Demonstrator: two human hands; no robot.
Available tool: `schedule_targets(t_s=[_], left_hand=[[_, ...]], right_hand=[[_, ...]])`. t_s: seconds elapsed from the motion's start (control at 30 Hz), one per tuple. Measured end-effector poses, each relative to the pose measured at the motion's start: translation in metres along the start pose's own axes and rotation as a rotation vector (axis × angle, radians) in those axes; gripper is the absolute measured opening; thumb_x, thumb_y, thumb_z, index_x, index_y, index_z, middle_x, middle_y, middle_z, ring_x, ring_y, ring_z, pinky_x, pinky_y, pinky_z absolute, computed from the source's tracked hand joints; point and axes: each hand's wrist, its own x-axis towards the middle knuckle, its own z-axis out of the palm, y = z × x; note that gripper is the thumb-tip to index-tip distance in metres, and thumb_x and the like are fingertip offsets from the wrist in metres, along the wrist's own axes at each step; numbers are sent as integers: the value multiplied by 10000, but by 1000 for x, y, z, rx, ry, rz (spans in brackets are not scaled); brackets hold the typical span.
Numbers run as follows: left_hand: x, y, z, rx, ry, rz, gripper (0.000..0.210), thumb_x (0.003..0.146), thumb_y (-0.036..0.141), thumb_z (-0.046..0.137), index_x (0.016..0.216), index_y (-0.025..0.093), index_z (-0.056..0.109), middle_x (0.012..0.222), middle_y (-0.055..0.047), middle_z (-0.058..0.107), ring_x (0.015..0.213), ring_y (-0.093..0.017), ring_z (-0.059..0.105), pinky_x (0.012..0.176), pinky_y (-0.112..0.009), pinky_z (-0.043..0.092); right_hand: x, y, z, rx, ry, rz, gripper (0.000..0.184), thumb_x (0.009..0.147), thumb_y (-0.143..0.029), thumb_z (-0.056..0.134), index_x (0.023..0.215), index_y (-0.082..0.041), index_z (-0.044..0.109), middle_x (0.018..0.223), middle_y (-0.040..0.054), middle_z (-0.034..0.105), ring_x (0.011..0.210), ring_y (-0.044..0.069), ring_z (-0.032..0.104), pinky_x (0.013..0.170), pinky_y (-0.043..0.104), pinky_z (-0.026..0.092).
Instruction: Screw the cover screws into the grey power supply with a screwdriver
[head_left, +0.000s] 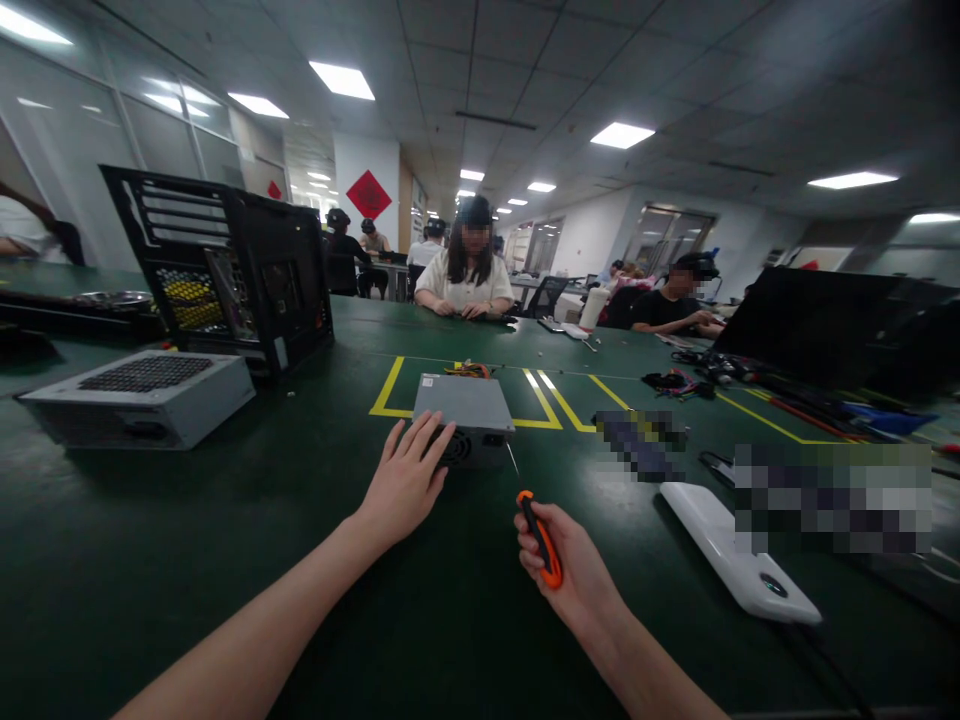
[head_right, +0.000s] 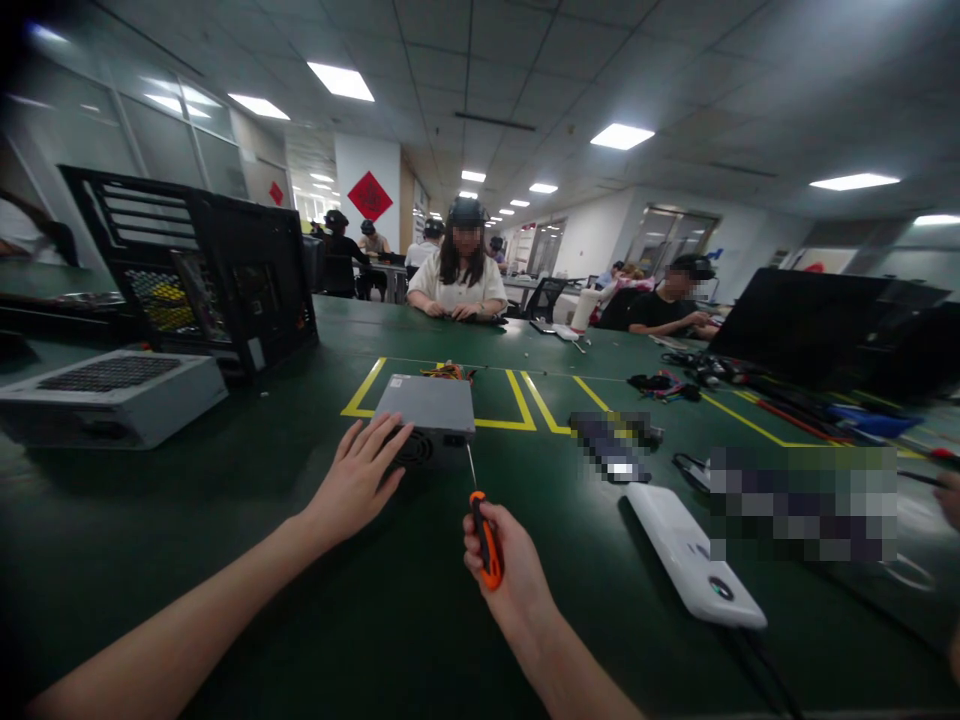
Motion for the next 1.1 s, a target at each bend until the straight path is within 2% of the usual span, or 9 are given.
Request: schedule_targets(t_s=[0.23, 0.3, 0.4, 0.53, 0.67, 0.77, 0.87, 0.97, 1.1], left_hand=[[20, 21, 2, 18, 22, 20, 489, 828, 224, 409, 1308, 214, 315, 1338, -88, 365, 1264, -226, 272, 1060, -452, 165], [30, 30, 7, 6, 23, 46, 495, 829, 242, 412, 1311, 203, 304, 1362, -90, 331, 1276, -227, 244, 1060, -449, 156], [40, 40, 19, -17, 34, 1, 495, 828, 268, 419, 1303, 179, 310, 1341, -111, 356, 1252, -233, 285, 1043, -440, 192], [41, 41, 29, -18, 44, -17, 471, 824, 250, 423, 1283, 184, 340, 1314, -108, 391, 1229, -236, 318, 1022, -430, 225], [38, 38, 29, -14, 46, -3, 490, 816, 239, 432, 1293, 190, 326, 1319, -105, 386, 1234, -237, 310, 1020, -421, 233], [37, 37, 28, -6, 36, 5, 505, 816, 239, 433, 1303, 193, 310, 1332, -102, 370, 1245, -237, 295, 1024, -422, 227], [37, 36, 28, 1, 30, 16, 516, 808, 228, 440, 1305, 195, 305, 1339, -102, 362, 1250, -235, 288, 1024, -422, 226], [38, 36, 29, 0, 26, 24, 536, 795, 210, 451, 1308, 193, 298, 1344, -104, 355, 1252, -235, 287, 1026, -422, 223], [37, 34, 29, 4, 23, 30, 545, 791, 190, 445, 1313, 191, 289, 1351, -98, 347, 1258, -225, 277, 1034, -410, 217]], right_hand=[[-4, 1, -4, -155, 86, -153, 113, 668, -184, 636, 728, -154, 545, 668, -2, 540, 543, 80, 520, 425, 165, 403], [-4, 0, -7, -213, 107, -171, 156, 654, -208, 660, 765, -157, 563, 704, 3, 555, 585, 89, 542, 435, 165, 409], [-4, -6, -11, -321, 130, -230, 209, 642, -247, 678, 805, -149, 589, 742, 15, 569, 642, 102, 553, 440, 165, 411], [-1, -16, -19, -496, 193, -402, 277, 619, -259, 693, 851, -140, 599, 758, 20, 579, 623, 103, 529, 405, 173, 381], [-3, -24, -22, -653, 154, -550, 292, 659, -298, 657, 896, -161, 556, 872, 36, 610, 688, 138, 587, 620, 275, 491], [-11, -29, -17, -840, 170, -677, 336, 690, -340, 622, 966, -182, 514, 965, 65, 610, 813, 191, 605, 775, 372, 474], [-17, -33, -10, -1047, 252, -880, 400, 687, -373, 622, 1026, -202, 497, 993, 80, 621, 920, 242, 578, 822, 418, 439], [-17, -36, -5, -1224, 268, -1012, 386, 733, -392, 572, 1068, -225, 476, 1005, 74, 629, 926, 254, 580, 787, 413, 446], [-12, -33, -4, -1403, 248, -1124, 279, 803, -379, 473, 1031, -220, 454, 955, 75, 618, 801, 220, 608, 660, 351, 471]])
